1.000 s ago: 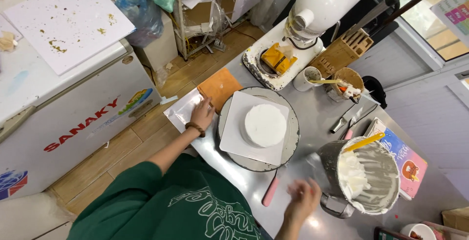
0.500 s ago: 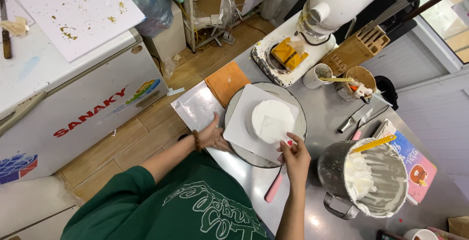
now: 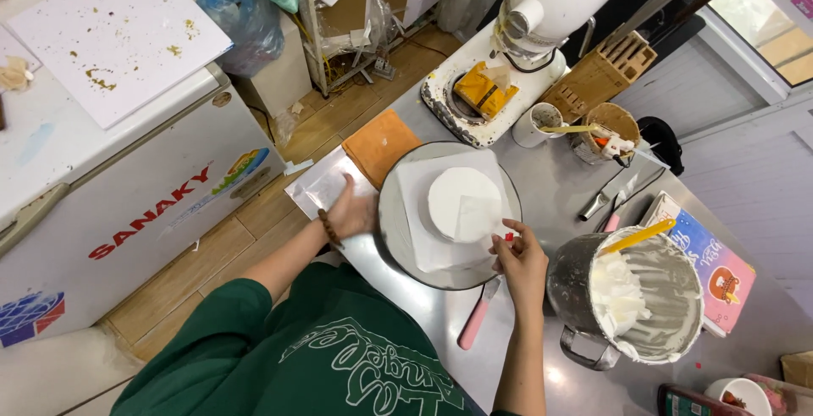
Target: The person assembles a layer cake on a turntable, placing a chocolate cake layer onto a frosted base and spreading white frosting over the top and sides with a spatula. They then retrieve a piping bag, fill it with green frosting, and hold it over the work table.
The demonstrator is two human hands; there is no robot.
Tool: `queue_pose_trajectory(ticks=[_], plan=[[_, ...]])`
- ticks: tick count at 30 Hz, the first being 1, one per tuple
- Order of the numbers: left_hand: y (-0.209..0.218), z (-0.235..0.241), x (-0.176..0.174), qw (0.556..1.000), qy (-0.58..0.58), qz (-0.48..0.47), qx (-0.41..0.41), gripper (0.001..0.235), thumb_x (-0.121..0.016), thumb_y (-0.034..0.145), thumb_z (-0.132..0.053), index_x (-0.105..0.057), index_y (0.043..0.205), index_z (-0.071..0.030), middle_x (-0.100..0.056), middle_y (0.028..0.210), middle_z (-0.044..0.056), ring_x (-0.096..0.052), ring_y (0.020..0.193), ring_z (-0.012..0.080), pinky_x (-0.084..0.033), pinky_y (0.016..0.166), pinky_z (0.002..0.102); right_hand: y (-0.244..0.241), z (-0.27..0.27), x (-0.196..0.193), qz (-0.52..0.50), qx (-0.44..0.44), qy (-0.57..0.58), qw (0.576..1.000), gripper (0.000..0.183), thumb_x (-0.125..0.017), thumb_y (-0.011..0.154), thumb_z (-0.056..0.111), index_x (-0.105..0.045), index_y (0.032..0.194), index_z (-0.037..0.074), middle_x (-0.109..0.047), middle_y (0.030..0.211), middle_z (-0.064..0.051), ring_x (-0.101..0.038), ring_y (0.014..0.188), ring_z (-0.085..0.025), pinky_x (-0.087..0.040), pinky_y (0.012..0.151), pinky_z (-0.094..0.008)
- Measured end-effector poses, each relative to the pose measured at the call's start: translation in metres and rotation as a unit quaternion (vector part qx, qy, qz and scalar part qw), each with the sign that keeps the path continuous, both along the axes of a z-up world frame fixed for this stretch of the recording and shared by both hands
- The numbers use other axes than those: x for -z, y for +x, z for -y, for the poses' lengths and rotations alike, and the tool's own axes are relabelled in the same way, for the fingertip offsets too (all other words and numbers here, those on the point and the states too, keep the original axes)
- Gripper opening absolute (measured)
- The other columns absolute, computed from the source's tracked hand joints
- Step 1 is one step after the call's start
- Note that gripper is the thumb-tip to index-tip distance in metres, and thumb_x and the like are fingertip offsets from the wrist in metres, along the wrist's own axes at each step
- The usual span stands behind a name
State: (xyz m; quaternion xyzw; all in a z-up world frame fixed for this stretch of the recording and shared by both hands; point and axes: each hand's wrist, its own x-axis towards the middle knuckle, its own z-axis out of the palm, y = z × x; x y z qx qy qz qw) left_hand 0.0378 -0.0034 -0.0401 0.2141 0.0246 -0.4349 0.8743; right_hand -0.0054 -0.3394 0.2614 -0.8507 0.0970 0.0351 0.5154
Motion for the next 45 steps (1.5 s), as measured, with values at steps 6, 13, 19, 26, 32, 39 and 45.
queue_pose_trajectory(ticks=[6,13,19,26,32,39,45], plan=[[-0.010,0.020,-0.095,0.966,-0.016,-0.054,-0.252,0.129,-0.016,0.064,-0.102,-0.021,0.164,-0.022,-0.046,0.152,0.012,-0.045,0.139,0.0290,-0.035,0.118,0.049,0.001,0.009,-0.003,-0.001,-0.006,-0.033,0.999,0.036,-0.072,0.090,0.011,-0.067,0.125,0.003,-0.070,0.068,-0.008,-0.058,0.051,-0.009,-0.046,0.049,-0.026],[0.015,0.012,-0.071,0.985,0.040,-0.023,-0.167,0.138,-0.014,0.062,-0.105,-0.026,0.163,-0.012,-0.042,0.157,0.016,-0.042,0.142,0.0328,-0.033,0.117,0.052,0.001,0.012,-0.002,0.001,-0.020,-0.048,0.999,0.035,-0.073,0.090,0.012,-0.067,0.123,0.004,-0.070,0.069,-0.007,-0.057,0.052,-0.009,-0.045,0.049,-0.026],[-0.010,0.026,-0.071,0.971,-0.003,-0.037,-0.235,0.138,-0.018,0.062,-0.105,-0.025,0.165,-0.014,-0.039,0.163,0.008,-0.037,0.148,0.0278,-0.028,0.123,0.047,0.003,0.010,0.001,0.005,-0.035,-0.048,0.998,0.034,-0.072,0.090,0.011,-0.066,0.123,0.003,-0.069,0.069,-0.007,-0.055,0.051,-0.009,-0.044,0.048,-0.027],[-0.023,0.019,-0.062,0.978,0.025,-0.061,-0.198,0.137,-0.015,0.066,-0.105,-0.016,0.164,-0.010,-0.024,0.169,0.017,-0.030,0.151,0.0330,-0.024,0.123,0.048,0.005,0.009,-0.006,0.008,-0.023,-0.080,0.997,0.035,-0.072,0.091,0.012,-0.067,0.124,0.004,-0.069,0.069,-0.007,-0.058,0.054,-0.009,-0.045,0.049,-0.027],[-0.031,0.012,-0.096,0.988,0.053,-0.043,-0.138,0.134,-0.012,0.062,-0.103,-0.010,0.165,-0.017,-0.020,0.168,0.016,-0.026,0.153,0.0351,-0.020,0.123,0.057,0.009,0.021,-0.017,0.036,-0.002,-0.087,0.996,0.034,-0.070,0.093,0.011,-0.066,0.126,0.004,-0.071,0.072,-0.007,-0.059,0.057,-0.010,-0.046,0.052,-0.026],[-0.015,0.015,-0.110,0.990,0.100,0.034,-0.095,0.136,-0.009,0.059,-0.103,-0.009,0.164,-0.017,-0.023,0.168,0.017,-0.031,0.152,0.0395,-0.022,0.122,0.060,0.030,-0.006,0.004,0.062,-0.071,-0.029,0.995,0.035,-0.067,0.095,0.013,-0.063,0.129,0.005,-0.071,0.076,-0.005,-0.063,0.060,-0.007,-0.050,0.051,-0.026],[-0.004,0.011,-0.113,0.985,0.118,0.056,-0.113,0.141,-0.008,0.061,-0.104,-0.019,0.164,-0.008,-0.025,0.168,0.016,-0.032,0.150,0.0360,-0.025,0.120,0.056,0.038,-0.009,-0.001,0.016,-0.084,-0.063,0.994,0.035,-0.068,0.095,0.015,-0.065,0.129,0.006,-0.071,0.073,-0.007,-0.059,0.053,-0.010,-0.048,0.049,-0.028]])
